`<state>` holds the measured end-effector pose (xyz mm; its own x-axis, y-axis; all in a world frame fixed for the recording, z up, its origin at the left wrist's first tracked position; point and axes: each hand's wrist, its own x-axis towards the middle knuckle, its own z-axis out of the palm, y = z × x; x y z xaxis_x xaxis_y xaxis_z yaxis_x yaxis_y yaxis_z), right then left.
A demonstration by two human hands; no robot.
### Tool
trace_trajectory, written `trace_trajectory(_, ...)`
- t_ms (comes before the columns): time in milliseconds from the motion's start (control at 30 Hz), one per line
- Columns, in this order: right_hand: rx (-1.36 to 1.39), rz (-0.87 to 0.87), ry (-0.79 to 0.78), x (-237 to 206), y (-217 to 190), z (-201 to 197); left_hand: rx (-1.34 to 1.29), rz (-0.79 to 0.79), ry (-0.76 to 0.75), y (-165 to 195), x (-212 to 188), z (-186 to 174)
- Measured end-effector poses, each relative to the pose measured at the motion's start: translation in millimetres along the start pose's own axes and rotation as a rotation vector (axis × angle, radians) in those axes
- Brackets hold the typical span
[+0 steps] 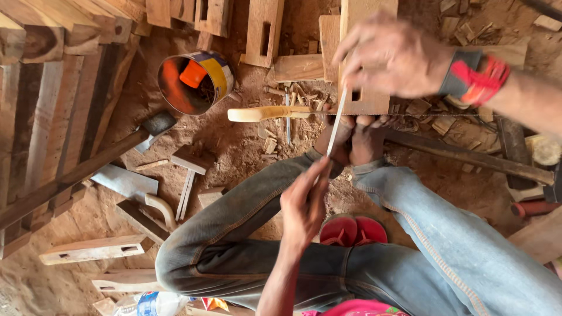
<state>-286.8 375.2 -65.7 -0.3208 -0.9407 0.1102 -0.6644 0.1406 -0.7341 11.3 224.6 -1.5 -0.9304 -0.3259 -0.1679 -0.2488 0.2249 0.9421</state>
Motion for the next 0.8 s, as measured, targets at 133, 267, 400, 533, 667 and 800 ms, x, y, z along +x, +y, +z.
trace_trajectory(133,0.067,0.013,-0.114,-5,-11,27,-0.029,-0.243,-0.061,-1,-20,-5)
trace_trajectory(267,-0.059,-0.072,-0.059,-1,9,22,-0.028,-0.102,-0.027,-19,1,14)
trace_trajectory(400,-0.121,0.055,-0.074,10,24,-12,-0.022,-0.113,-0.010,-23,28,27)
trace_trajectory(533,-0.058,0.061,-0.038,14,15,-14,-0.037,-0.073,0.002,-14,26,20)
trace_trajectory(667,0.036,0.104,0.027,3,-1,24,-0.061,-0.153,-0.011,-7,-11,-1)
trace_trajectory(800,-0.017,-0.054,-0.060,-2,2,33,-0.058,-0.242,-0.061,-17,-17,3)
